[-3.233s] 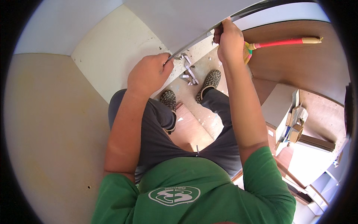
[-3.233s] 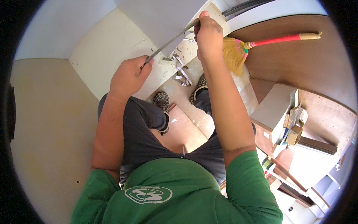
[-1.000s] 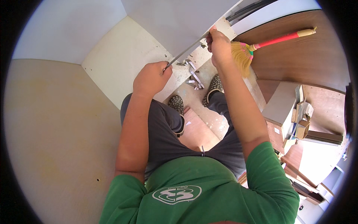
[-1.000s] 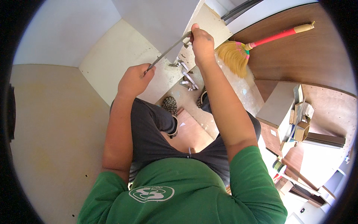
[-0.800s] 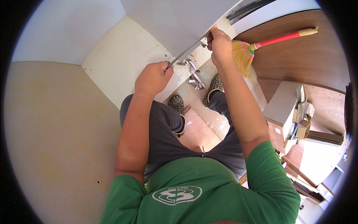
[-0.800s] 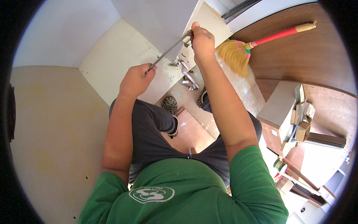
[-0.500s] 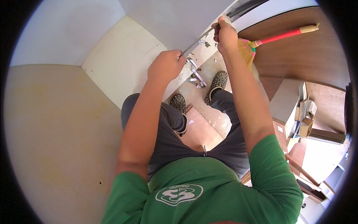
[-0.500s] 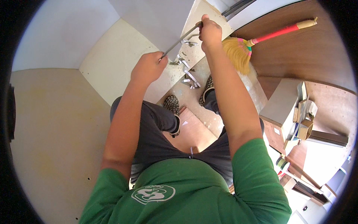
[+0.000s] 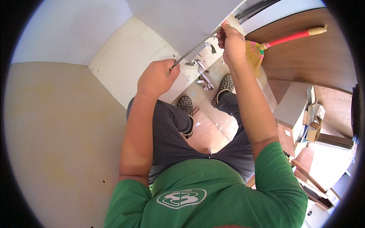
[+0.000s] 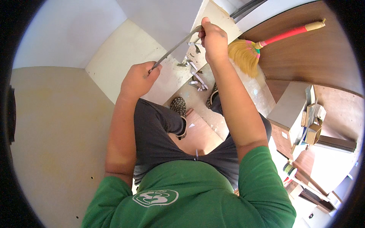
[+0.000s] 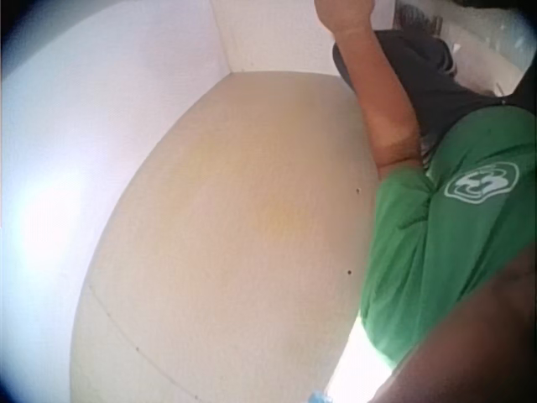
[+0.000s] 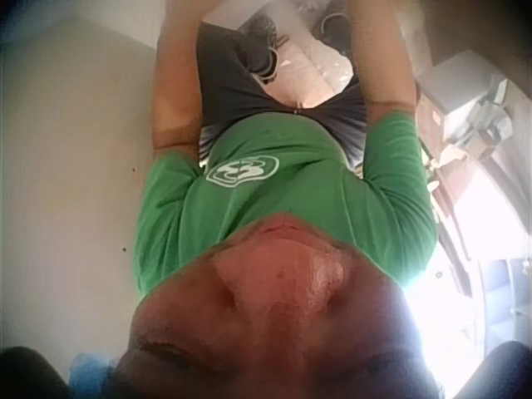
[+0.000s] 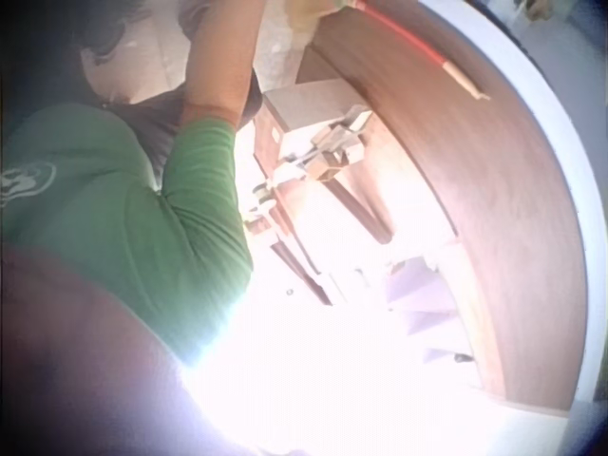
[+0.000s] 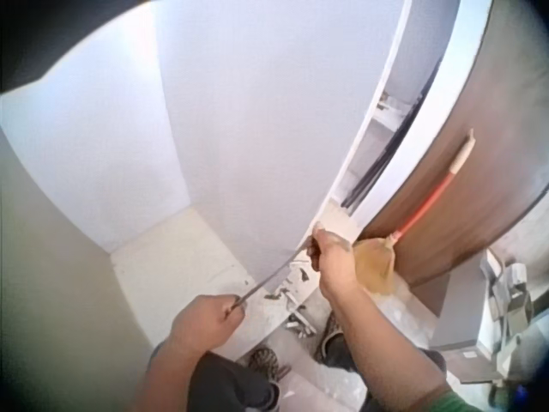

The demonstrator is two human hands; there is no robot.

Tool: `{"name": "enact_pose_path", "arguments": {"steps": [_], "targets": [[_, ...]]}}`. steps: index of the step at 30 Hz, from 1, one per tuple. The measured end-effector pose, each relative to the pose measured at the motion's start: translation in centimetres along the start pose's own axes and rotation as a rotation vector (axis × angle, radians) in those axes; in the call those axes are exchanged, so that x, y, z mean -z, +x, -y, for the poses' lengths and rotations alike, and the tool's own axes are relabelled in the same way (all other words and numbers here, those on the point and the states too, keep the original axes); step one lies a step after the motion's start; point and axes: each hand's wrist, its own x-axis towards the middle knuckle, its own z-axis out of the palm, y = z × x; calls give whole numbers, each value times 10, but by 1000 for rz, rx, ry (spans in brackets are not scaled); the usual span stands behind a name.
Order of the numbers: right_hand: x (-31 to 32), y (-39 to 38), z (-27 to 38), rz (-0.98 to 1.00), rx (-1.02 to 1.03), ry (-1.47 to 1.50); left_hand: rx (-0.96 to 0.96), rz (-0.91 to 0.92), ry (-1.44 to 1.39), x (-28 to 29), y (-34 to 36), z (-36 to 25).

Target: The person uses a ruler and a knife to measure and clear debris from pre-drilled holes in a cabinet panel, then fits and secures a metal hinge into the prepared slots while sitting on the floor.

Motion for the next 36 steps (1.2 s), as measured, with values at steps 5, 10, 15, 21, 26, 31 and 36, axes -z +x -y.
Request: {"name": "enact_pose_path", "arguments": {"steps": [5, 10, 15, 21, 26, 31, 36], "targets": [[2, 13, -14, -42, -64, 55, 2, 12, 12, -15, 14, 5], [10, 29, -28, -79, -93, 48, 22, 71, 73, -31, 33, 11], [28, 66, -28, -68, -170, -40, 67, 39, 68, -51, 55, -10], [35, 44, -16, 58, -220, -85, 88, 51, 169, -45, 31, -23], [48, -20, -13, 77, -206, 72, 87, 95, 25, -50, -14, -24], [47, -63, -34, -73, -167, 83, 112, 159, -63, -32, -51, -12], [27, -57, -36, -14, -30, -197, 73, 83, -120, -10, -78, 9]]}}
